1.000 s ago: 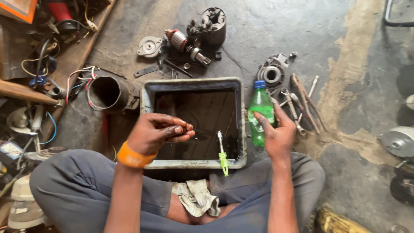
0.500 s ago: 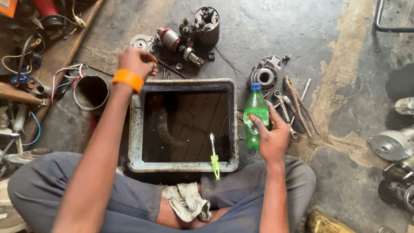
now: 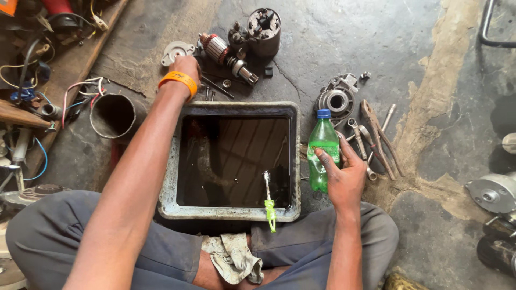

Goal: The person sits on the workshop floor and pours liquid from a green plastic bottle over metal automotive components in a rectangular tray, rinsing and turning each part by hand one at a time. They set cleaned parts aside on the floor and at the end pour liquid over their own hands to rinse them.

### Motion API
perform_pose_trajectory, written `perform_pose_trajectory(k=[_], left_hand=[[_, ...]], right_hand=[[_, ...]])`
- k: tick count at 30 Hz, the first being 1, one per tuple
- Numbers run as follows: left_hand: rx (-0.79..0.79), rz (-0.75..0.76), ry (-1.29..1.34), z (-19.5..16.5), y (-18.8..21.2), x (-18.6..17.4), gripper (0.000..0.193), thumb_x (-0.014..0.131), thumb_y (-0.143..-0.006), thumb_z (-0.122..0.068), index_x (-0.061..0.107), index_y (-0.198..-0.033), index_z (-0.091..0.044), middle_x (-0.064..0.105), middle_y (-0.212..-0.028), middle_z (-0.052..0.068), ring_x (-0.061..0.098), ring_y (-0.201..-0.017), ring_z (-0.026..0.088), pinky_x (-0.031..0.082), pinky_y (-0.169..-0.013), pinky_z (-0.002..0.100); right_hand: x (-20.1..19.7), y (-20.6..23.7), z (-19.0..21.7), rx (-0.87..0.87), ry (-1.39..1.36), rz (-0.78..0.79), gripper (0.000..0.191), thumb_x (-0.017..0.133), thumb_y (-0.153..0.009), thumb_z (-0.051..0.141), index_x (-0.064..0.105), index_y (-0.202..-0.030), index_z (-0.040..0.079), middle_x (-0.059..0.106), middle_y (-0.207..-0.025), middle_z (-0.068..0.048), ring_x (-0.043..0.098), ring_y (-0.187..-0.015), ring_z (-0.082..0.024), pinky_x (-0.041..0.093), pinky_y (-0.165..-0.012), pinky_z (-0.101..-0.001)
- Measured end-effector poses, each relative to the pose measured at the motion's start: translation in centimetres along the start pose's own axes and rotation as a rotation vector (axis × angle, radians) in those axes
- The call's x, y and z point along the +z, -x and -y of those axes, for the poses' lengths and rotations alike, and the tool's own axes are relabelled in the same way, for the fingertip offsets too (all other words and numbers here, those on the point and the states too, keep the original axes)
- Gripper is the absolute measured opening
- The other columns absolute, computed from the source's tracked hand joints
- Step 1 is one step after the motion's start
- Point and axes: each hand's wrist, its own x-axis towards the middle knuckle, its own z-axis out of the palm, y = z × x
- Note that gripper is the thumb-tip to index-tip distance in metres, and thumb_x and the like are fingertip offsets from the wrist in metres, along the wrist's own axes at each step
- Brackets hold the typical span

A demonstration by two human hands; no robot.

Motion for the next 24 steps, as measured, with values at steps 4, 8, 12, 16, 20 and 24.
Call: perform_pose_trajectory(k=[4,8,12,16,20,24], left_hand=[[-0.001,-0.049,0.014,-0.4,0.6,-1.2,0.023,0.077,-0.078,-0.002,0.081,-0.098,-0.012,0.069,-0.109,0.027,0.068,-0.102,0.044,0.056,-0.091,0.048],[0.052,-0.108,0.066,-0.5,2.8,-3.8,0.021,0.072,-0.081,-0.002,0.082,-0.096,-0.013,0.072,-0.109,0.023,0.069,-0.103,0.042,0.056,-0.094,0.046],[0.174,-0.185,0.248,-1.2,9.1,-6.8,0.017,0.073,-0.090,-0.012,0.079,-0.105,-0.011,0.075,-0.099,0.016,0.074,-0.090,0.028,0.058,-0.089,0.040],[0.313,-0.238,0.470,-1.3,20.1,-7.7,0.017,0.073,-0.093,-0.017,0.077,-0.107,-0.009,0.079,-0.090,0.011,0.076,-0.076,0.017,0.059,-0.073,0.033],[0.213,-0.215,0.851,-1.8,28.5,-4.6,0.022,0.068,-0.094,-0.005,0.074,-0.114,-0.002,0.079,-0.094,0.009,0.076,-0.078,0.012,0.061,-0.068,0.024],[0.092,-0.159,0.832,-1.5,30.7,-0.8,0.025,0.067,-0.092,-0.003,0.072,-0.117,0.000,0.079,-0.097,0.011,0.077,-0.077,0.015,0.062,-0.066,0.026]], right_hand=[[-0.3,0.0,0.0,-0.024,-0.046,0.006,0.055,0.079,-0.090,0.008,0.061,-0.140,-0.006,0.073,-0.121,-0.008,0.065,-0.103,-0.007,0.053,-0.090,-0.0226],[-0.6,0.1,0.3,-0.042,-0.070,-0.012,0.053,0.078,-0.091,0.008,0.061,-0.140,-0.005,0.074,-0.116,-0.007,0.066,-0.098,-0.007,0.053,-0.086,-0.0226],[-1.1,0.3,1.0,-0.065,-0.114,-0.101,0.050,0.077,-0.091,0.006,0.063,-0.138,-0.002,0.074,-0.110,-0.006,0.066,-0.093,-0.008,0.053,-0.081,-0.0233],[-2.3,0.7,1.4,-0.141,-0.116,-0.207,0.030,0.076,-0.097,0.005,0.069,-0.124,-0.004,0.072,-0.103,-0.005,0.064,-0.089,-0.010,0.051,-0.079,-0.0248],[-4.4,0.9,0.9,-0.324,-0.146,-0.320,0.031,0.076,-0.094,0.003,0.065,-0.123,-0.002,0.070,-0.111,-0.003,0.064,-0.099,-0.009,0.051,-0.090,-0.0250],[-6.5,0.7,0.1,-0.338,-0.326,-0.480,0.023,0.075,-0.099,0.003,0.067,-0.119,-0.002,0.070,-0.112,-0.005,0.064,-0.100,-0.014,0.052,-0.092,-0.0302]])
